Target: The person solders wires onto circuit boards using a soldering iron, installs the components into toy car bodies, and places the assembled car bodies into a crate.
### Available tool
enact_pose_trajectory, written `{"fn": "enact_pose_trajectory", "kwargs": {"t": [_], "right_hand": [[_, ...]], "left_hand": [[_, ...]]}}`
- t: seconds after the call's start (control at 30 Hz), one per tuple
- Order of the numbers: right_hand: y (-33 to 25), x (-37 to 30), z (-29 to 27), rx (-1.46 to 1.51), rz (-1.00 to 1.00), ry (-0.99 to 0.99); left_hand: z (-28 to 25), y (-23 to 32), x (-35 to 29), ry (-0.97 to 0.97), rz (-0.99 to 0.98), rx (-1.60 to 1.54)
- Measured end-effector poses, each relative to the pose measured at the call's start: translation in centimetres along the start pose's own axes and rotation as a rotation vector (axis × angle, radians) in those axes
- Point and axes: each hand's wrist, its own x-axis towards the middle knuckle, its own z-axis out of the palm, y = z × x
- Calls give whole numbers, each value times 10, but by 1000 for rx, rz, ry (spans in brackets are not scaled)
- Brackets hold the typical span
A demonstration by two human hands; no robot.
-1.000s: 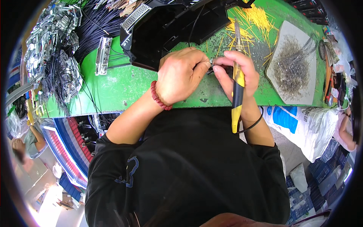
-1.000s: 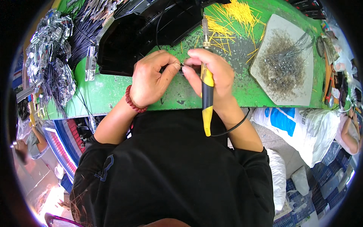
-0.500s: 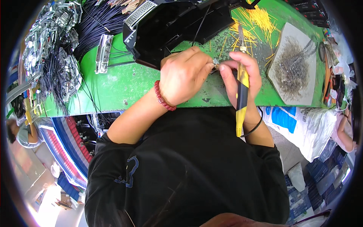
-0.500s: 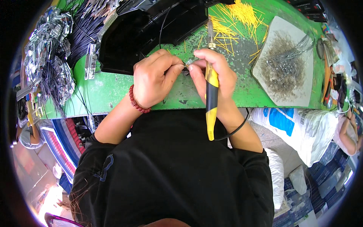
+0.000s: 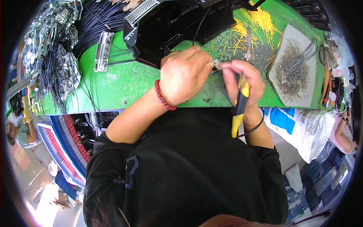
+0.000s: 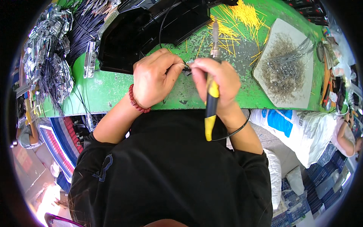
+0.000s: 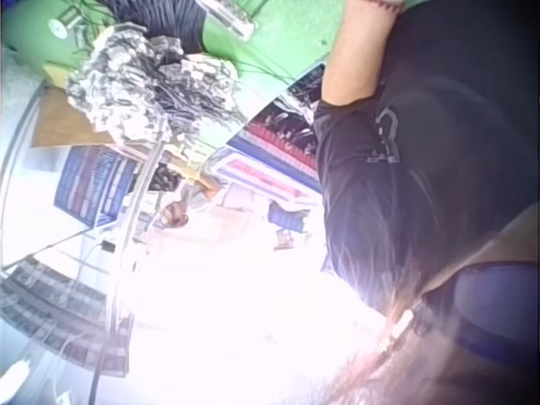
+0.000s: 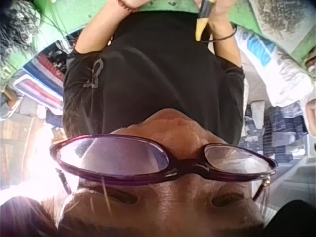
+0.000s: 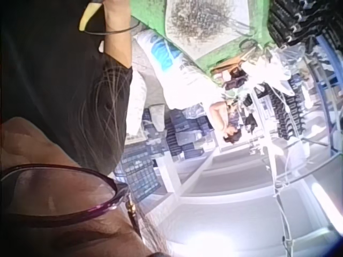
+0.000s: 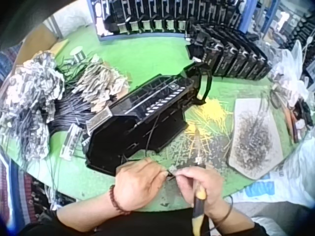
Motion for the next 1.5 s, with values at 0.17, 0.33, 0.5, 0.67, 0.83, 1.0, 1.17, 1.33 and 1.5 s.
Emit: {"fn": "enact_pose_trajectory", "kwargs": {"t": [0.17,0.33,0.5,0.67,0.83,1.0,1.17,1.33,1.5], "right_hand": [[20,22,-5,97,17,-179],[16,24,-6,-72,-102,-316],[7,11,2,-136,-27,-219],[2,9,4,-178,1,-157],[6,7,7,-163,14,-136],[8,5,9,-128,35,-104],[10,3,-5,-59,94,-121],[6,-9,-62,289,414,78],[35,-44,-125,84,366,425]], "left_hand": [[-4,2,1,-12,-33,-6],[-2,0,1,6,7,-4],[5,-2,3,-46,81,57],[6,-4,0,-67,106,100],[9,0,-1,-65,72,192],[10,9,3,-101,-39,248],[8,15,12,-187,-75,285],[9,17,18,-263,-83,329],[8,18,21,-338,-78,344]]}}
